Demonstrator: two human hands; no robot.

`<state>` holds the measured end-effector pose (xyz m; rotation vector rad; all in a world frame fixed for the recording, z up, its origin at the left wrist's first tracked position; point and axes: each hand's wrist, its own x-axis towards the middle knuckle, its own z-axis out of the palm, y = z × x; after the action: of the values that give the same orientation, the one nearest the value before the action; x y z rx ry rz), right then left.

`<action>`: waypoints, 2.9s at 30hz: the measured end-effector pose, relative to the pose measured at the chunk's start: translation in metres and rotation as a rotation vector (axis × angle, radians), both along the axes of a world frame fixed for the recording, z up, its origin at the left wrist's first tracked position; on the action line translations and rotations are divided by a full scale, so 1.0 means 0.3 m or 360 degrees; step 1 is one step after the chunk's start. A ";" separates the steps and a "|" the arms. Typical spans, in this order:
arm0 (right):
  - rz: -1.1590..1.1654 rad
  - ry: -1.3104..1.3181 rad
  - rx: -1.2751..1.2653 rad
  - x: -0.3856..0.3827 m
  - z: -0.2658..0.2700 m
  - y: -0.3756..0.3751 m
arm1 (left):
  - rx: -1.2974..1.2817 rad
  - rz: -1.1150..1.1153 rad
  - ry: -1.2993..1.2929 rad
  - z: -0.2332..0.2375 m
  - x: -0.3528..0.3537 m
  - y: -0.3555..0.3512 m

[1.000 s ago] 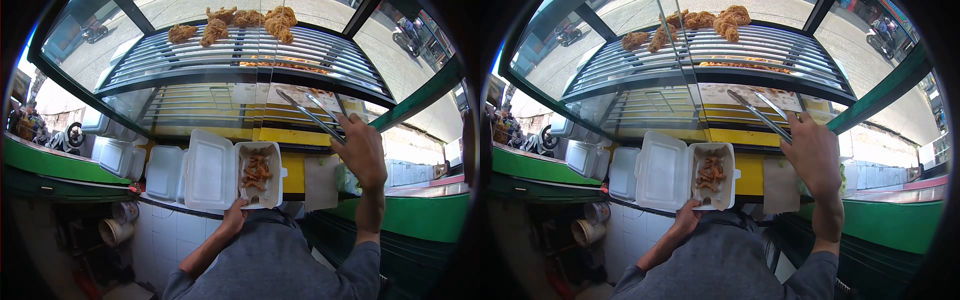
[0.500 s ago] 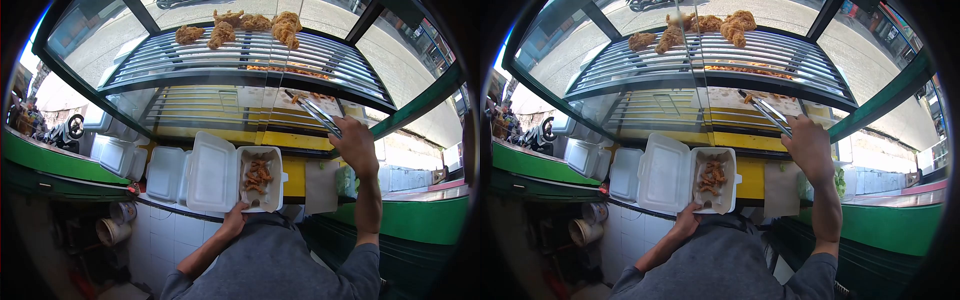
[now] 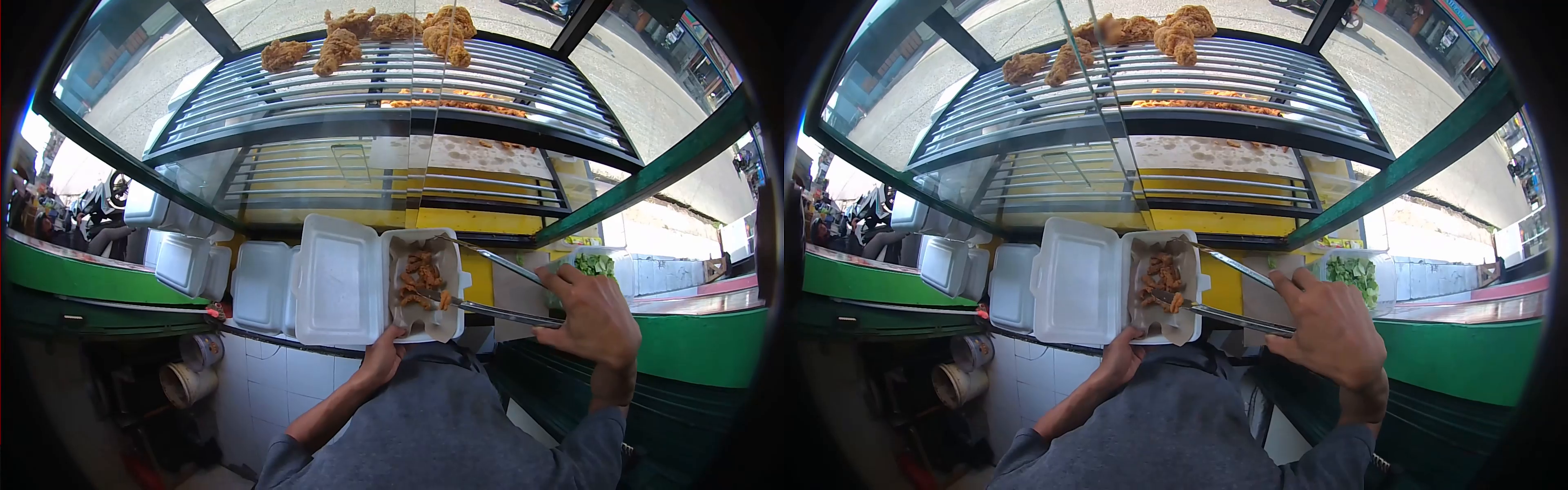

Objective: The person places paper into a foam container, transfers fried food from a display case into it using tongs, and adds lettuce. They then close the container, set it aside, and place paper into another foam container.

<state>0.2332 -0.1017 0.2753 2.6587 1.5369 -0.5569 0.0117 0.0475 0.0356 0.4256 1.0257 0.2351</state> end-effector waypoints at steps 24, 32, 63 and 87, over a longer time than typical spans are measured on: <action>0.0101 0.0318 0.0100 0.081 -0.049 0.032 | 0.0326 -0.0190 0.0107 -0.014 -0.041 0.011; -0.0387 -0.0601 0.0319 0.123 -0.050 0.199 | 0.0167 -0.0097 0.0056 -0.048 -0.067 0.031; -0.0285 -0.0287 0.0390 0.034 0.050 0.051 | 0.0117 -0.0106 0.0014 -0.101 -0.056 0.036; -0.0043 0.0077 0.0199 0.085 0.037 -0.007 | 0.0275 -0.0252 0.0089 -0.002 -0.023 0.016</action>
<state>0.2588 -0.1039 0.2866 2.7814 1.6025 -0.5480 0.0048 0.0522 0.0349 0.6707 1.0243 0.1710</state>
